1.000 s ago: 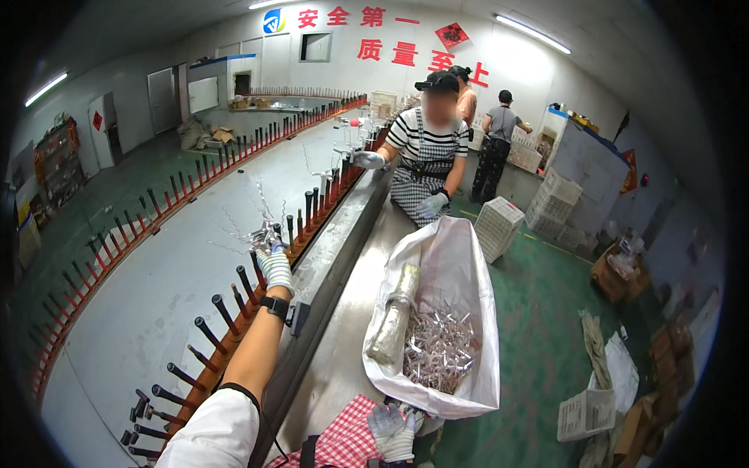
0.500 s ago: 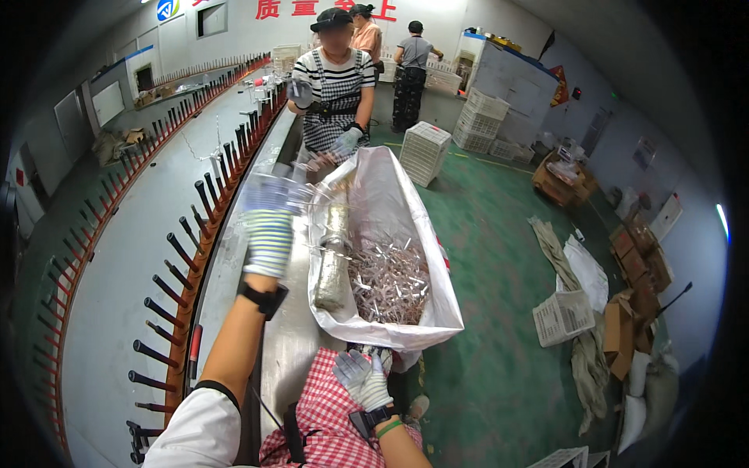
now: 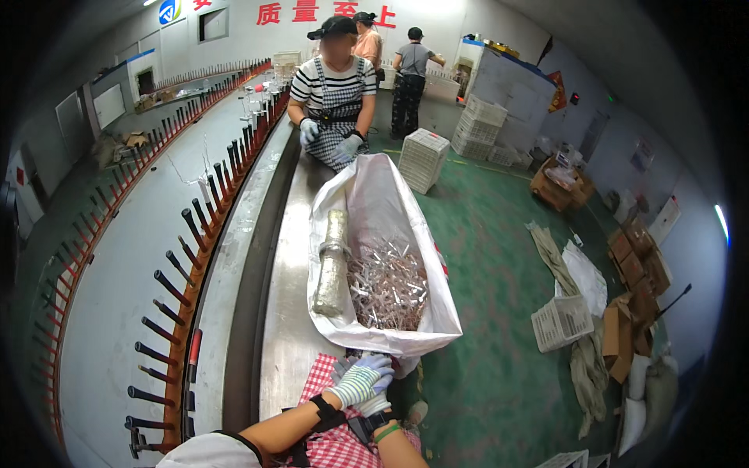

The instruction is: Placing silver-colored plastic parts onto vertical pins on a production line workbench.

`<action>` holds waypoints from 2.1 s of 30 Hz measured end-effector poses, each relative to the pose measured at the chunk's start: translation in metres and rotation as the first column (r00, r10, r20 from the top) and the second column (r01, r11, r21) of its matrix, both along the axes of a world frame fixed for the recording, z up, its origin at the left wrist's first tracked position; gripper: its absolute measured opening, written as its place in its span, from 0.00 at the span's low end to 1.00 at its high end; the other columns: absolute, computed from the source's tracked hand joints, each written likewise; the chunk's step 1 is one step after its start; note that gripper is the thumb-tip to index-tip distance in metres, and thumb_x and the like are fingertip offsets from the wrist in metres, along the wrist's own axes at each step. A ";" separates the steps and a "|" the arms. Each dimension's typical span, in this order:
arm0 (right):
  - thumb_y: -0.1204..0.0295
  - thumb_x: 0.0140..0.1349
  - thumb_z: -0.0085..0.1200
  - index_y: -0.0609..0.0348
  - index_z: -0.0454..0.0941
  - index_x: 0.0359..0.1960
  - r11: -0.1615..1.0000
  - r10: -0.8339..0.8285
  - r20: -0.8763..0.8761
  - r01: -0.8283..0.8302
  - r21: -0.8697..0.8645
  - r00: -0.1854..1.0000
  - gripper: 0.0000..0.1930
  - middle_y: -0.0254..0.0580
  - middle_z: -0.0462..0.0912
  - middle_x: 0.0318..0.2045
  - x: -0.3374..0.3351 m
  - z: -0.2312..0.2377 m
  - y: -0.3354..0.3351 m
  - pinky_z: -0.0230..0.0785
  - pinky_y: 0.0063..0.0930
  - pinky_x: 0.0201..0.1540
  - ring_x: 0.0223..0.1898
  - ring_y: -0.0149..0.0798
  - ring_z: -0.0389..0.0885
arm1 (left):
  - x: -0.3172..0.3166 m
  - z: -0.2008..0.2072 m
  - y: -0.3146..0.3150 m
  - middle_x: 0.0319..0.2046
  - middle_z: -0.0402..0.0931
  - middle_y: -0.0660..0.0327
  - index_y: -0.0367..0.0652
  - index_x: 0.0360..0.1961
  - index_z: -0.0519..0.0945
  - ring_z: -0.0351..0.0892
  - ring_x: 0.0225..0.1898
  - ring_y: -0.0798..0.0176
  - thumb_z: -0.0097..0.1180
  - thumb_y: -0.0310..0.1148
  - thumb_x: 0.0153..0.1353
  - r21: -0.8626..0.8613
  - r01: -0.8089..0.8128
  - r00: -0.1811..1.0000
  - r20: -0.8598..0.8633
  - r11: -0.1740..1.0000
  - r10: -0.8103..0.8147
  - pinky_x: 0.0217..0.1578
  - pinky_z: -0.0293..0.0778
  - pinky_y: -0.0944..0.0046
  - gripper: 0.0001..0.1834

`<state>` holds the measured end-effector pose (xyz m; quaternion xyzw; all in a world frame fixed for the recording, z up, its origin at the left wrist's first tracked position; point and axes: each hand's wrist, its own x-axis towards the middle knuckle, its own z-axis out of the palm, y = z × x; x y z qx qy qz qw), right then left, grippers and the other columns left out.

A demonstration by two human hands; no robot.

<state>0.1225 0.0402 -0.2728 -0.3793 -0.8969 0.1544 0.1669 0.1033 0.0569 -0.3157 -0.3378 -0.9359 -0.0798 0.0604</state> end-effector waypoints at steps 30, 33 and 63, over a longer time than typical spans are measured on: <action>0.45 0.60 0.34 0.54 0.57 0.59 0.186 -0.919 -0.360 -0.634 -0.751 0.158 0.32 0.45 0.64 0.57 0.008 -0.049 -0.004 0.56 0.40 0.58 0.57 0.44 0.62 | -0.058 0.033 -0.032 0.34 0.72 0.58 0.47 0.46 0.71 0.70 0.37 0.59 0.48 0.41 0.54 0.724 0.618 0.287 0.156 0.307 -0.945 0.36 0.63 0.59 0.19; 0.45 0.60 0.34 0.54 0.57 0.59 0.168 -0.925 -0.352 -0.676 -0.717 0.144 0.32 0.45 0.64 0.57 -0.005 -0.051 0.004 0.56 0.40 0.58 0.57 0.44 0.62 | -0.064 0.023 -0.025 0.40 0.73 0.53 0.42 0.50 0.67 0.70 0.44 0.56 0.50 0.37 0.53 0.700 0.663 0.186 0.190 0.266 -0.964 0.44 0.65 0.58 0.23; 0.40 0.59 0.29 0.65 0.75 0.41 -0.080 -0.980 -0.127 -0.884 -0.460 0.155 0.36 0.57 0.76 0.42 -0.005 -0.024 -0.007 0.59 0.54 0.55 0.47 0.54 0.73 | -0.299 0.248 -0.153 0.45 0.71 0.56 0.34 0.50 0.69 0.70 0.44 0.64 0.40 0.35 0.64 0.984 -0.057 0.991 0.076 -0.168 0.111 0.46 0.63 0.66 0.18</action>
